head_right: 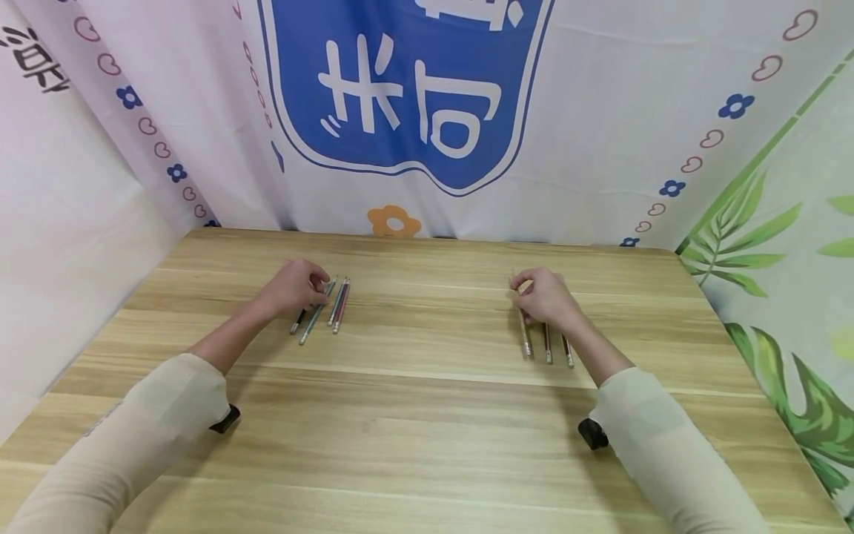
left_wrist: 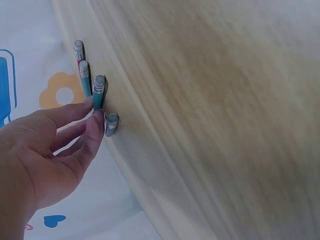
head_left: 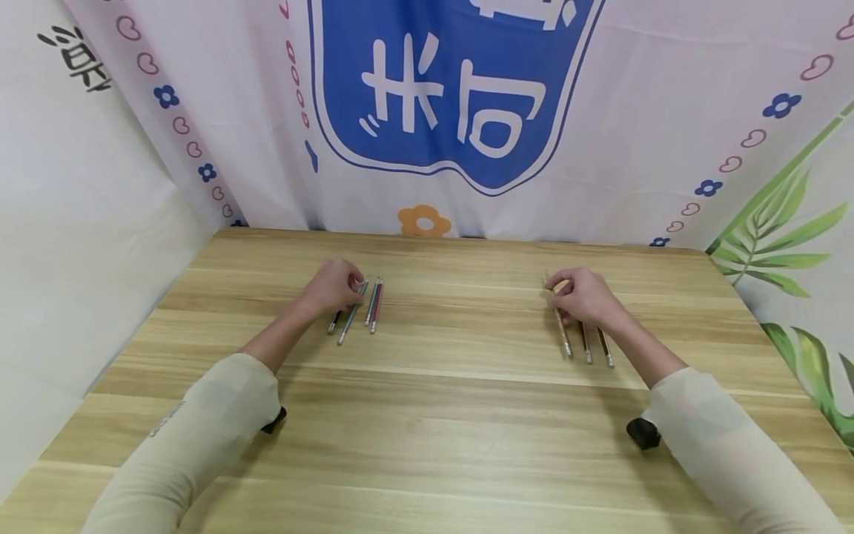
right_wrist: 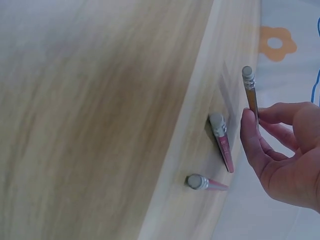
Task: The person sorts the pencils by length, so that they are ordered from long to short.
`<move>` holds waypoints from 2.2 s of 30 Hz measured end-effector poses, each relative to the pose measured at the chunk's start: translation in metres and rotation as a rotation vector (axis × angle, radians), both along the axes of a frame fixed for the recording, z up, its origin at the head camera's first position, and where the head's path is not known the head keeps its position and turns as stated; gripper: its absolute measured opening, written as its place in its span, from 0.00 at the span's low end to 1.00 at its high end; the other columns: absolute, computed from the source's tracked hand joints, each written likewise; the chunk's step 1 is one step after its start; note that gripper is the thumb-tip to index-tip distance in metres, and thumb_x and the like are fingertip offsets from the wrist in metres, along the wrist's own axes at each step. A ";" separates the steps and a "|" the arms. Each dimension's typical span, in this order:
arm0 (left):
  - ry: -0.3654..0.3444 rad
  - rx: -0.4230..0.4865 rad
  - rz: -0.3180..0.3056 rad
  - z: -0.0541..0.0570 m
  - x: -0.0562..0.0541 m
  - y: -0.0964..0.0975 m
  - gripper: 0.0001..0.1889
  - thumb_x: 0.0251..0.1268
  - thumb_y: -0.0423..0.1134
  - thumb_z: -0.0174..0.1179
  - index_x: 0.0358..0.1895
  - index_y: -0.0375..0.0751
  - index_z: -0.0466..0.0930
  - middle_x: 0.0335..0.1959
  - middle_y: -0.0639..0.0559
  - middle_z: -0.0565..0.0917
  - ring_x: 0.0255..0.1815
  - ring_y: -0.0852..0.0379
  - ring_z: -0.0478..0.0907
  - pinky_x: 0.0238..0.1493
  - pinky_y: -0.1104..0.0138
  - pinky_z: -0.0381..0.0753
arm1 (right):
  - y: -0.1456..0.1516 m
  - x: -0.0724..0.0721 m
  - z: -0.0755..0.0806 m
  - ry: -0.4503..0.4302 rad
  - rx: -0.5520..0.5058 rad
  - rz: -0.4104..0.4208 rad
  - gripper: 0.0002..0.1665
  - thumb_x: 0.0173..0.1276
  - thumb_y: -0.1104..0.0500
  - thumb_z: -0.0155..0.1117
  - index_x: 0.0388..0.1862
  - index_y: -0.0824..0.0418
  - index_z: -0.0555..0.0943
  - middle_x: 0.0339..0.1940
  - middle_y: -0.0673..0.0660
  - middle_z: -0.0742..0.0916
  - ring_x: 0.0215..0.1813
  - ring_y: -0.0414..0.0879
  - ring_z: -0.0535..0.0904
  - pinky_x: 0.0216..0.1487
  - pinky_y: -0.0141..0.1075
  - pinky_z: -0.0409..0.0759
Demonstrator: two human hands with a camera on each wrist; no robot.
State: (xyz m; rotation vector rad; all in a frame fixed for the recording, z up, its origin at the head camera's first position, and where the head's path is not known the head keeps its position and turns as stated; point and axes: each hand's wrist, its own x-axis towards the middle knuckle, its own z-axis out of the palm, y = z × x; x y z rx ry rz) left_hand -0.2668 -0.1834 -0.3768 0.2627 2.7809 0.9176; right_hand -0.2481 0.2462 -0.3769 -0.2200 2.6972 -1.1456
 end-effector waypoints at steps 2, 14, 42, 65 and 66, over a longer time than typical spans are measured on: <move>-0.007 -0.003 0.000 0.000 -0.001 0.001 0.22 0.61 0.21 0.67 0.58 0.16 0.77 0.40 0.35 0.83 0.29 0.52 0.82 0.30 0.68 0.88 | 0.001 0.000 -0.001 0.001 0.005 -0.002 0.17 0.67 0.74 0.63 0.55 0.78 0.79 0.34 0.68 0.88 0.22 0.42 0.84 0.26 0.36 0.89; -0.032 0.015 -0.002 -0.002 -0.004 0.002 0.21 0.60 0.23 0.71 0.55 0.17 0.79 0.34 0.38 0.85 0.24 0.57 0.81 0.25 0.71 0.86 | 0.005 0.000 -0.001 -0.007 0.010 -0.010 0.18 0.67 0.74 0.63 0.55 0.78 0.79 0.34 0.67 0.87 0.23 0.43 0.85 0.28 0.37 0.90; -0.034 0.041 -0.018 0.008 -0.006 0.002 0.23 0.59 0.20 0.60 0.60 0.17 0.76 0.40 0.31 0.86 0.23 0.53 0.82 0.28 0.65 0.87 | 0.006 -0.001 -0.005 0.017 0.049 -0.009 0.18 0.65 0.74 0.68 0.54 0.78 0.80 0.33 0.64 0.85 0.22 0.40 0.83 0.25 0.33 0.88; 0.001 0.196 -0.024 0.025 -0.006 0.017 0.19 0.63 0.23 0.66 0.57 0.21 0.81 0.37 0.35 0.87 0.24 0.53 0.84 0.35 0.58 0.92 | 0.007 -0.001 -0.005 -0.003 0.022 -0.045 0.16 0.64 0.75 0.70 0.51 0.80 0.82 0.32 0.64 0.85 0.23 0.40 0.84 0.28 0.32 0.88; 0.002 0.202 -0.026 0.025 -0.006 0.019 0.19 0.63 0.23 0.67 0.57 0.21 0.81 0.36 0.35 0.87 0.23 0.55 0.84 0.34 0.59 0.92 | 0.007 -0.001 -0.005 -0.006 0.020 -0.047 0.16 0.65 0.75 0.70 0.51 0.80 0.82 0.32 0.64 0.85 0.24 0.40 0.84 0.28 0.32 0.88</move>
